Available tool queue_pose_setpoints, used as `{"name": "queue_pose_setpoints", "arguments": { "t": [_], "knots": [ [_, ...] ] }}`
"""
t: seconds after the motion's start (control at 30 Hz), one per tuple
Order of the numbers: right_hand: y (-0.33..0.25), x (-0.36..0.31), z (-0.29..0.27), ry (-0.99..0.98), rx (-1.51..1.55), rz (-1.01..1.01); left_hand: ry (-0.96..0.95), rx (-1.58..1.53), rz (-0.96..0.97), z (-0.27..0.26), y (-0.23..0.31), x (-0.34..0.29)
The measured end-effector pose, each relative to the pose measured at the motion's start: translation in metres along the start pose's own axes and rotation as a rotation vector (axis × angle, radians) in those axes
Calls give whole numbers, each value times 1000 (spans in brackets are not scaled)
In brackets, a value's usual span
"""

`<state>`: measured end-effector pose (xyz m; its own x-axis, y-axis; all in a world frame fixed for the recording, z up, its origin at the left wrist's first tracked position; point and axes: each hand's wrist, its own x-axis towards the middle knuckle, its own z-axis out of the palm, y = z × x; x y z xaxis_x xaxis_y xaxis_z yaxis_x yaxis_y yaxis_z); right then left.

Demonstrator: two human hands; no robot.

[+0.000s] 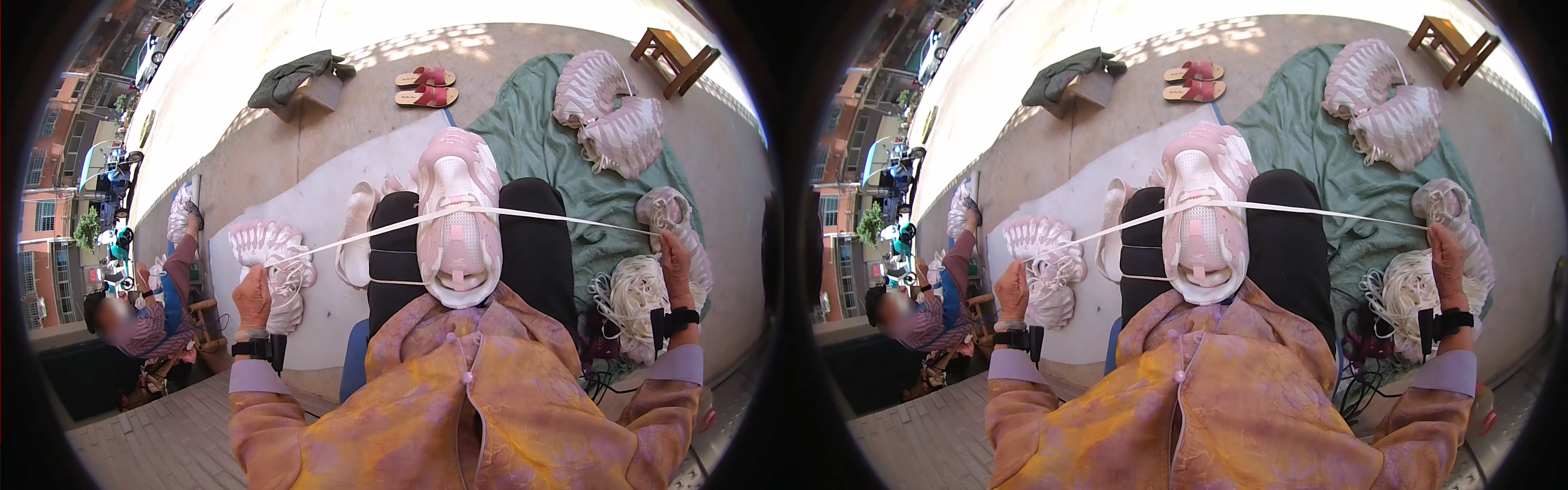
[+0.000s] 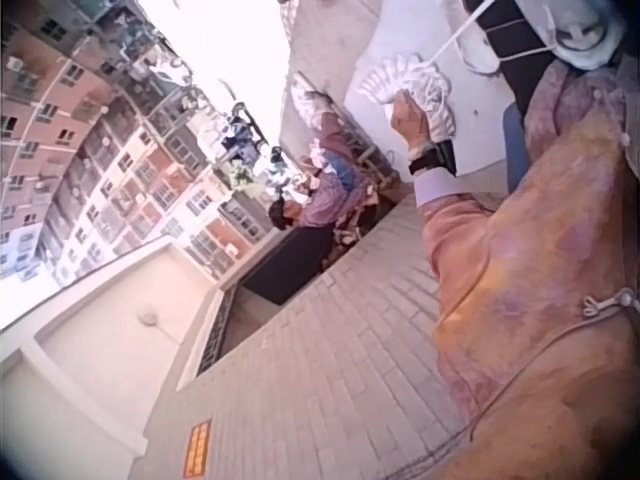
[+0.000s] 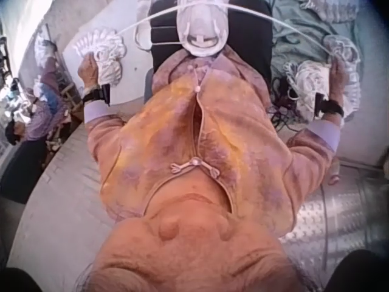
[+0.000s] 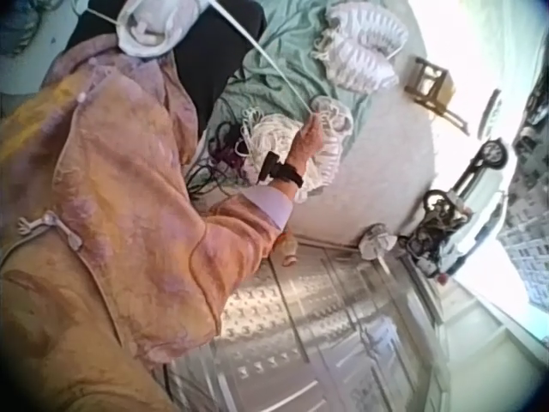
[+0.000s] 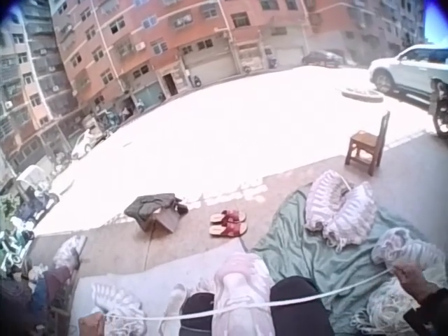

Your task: Insert and tie laces on a new shoe.

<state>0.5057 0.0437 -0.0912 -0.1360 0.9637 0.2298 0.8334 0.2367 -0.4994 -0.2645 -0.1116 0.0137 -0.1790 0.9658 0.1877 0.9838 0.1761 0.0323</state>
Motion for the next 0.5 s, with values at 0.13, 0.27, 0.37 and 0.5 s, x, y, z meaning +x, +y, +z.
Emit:
{"name": "queue_pose_setpoints", "arguments": {
  "t": [0.13,0.27,0.37,0.5],
  "knots": [
    [72,-31,-69,63,-319,37,46,147,-102,-26,-81,-19],
    [92,-40,-111,25,-375,209,96,196,-222,-56,-127,-22],
    [111,-50,-108,138,-72,539,177,13,-409,-47,-146,-17],
    [6,-43,-4,14,727,1093,-150,-621,-790,16,-74,-3]
  ]
}}
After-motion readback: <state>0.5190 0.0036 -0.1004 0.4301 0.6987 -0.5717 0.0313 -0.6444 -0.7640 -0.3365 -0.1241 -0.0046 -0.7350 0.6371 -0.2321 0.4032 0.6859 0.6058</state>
